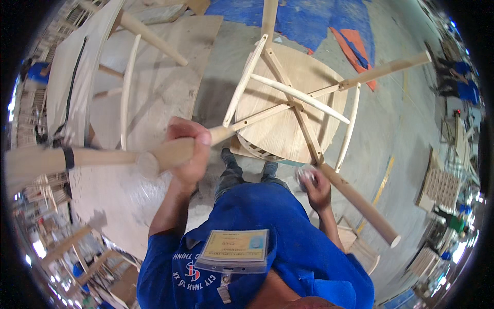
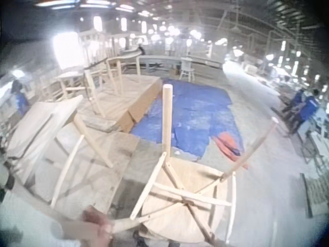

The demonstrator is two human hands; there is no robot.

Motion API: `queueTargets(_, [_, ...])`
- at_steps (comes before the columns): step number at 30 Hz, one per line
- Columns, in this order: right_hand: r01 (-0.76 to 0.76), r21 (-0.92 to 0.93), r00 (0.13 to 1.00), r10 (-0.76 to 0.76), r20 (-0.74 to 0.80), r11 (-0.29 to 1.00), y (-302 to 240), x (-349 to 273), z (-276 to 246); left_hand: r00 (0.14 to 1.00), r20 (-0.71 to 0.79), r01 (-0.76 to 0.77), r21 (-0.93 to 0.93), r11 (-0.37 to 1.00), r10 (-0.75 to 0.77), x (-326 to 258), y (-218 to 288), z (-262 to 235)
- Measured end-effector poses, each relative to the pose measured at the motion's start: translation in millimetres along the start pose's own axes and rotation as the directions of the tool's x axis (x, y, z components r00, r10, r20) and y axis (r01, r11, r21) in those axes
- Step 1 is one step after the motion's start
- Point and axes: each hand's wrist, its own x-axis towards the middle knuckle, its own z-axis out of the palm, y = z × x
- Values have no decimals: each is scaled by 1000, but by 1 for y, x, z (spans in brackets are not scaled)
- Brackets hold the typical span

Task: The person wipes the surface of a wooden chair with a white cloth, focusing on the seat and backrest. They then lift the chair, turn it upside down, and wipe the underside of the seat and the legs. Finally, the person places the chair upright and moves it to a different location.

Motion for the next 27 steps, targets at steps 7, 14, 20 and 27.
queueTargets(7, [388, -650, 774, -613, -156, 654, -148, 220, 136, 913, 317, -228, -126, 966, 257, 35, 3, -4])
queueTargets(14, [358, -693, 706, -667, -238, 626, -115, 211, 176, 882, 255, -319, -298, 900, 397, 29, -14, -9])
queueTargets(20, [-23, -50, 998, 20, -66, 998, -58, 85, 135, 834, 371, -295, -327, 898, 409, 33, -14, -9])
queueTargets(27, [-395, 200, 669, 430, -607, 897, 79, -83, -54, 800, 376, -327, -382, 865, 468, 38, -16, -7])
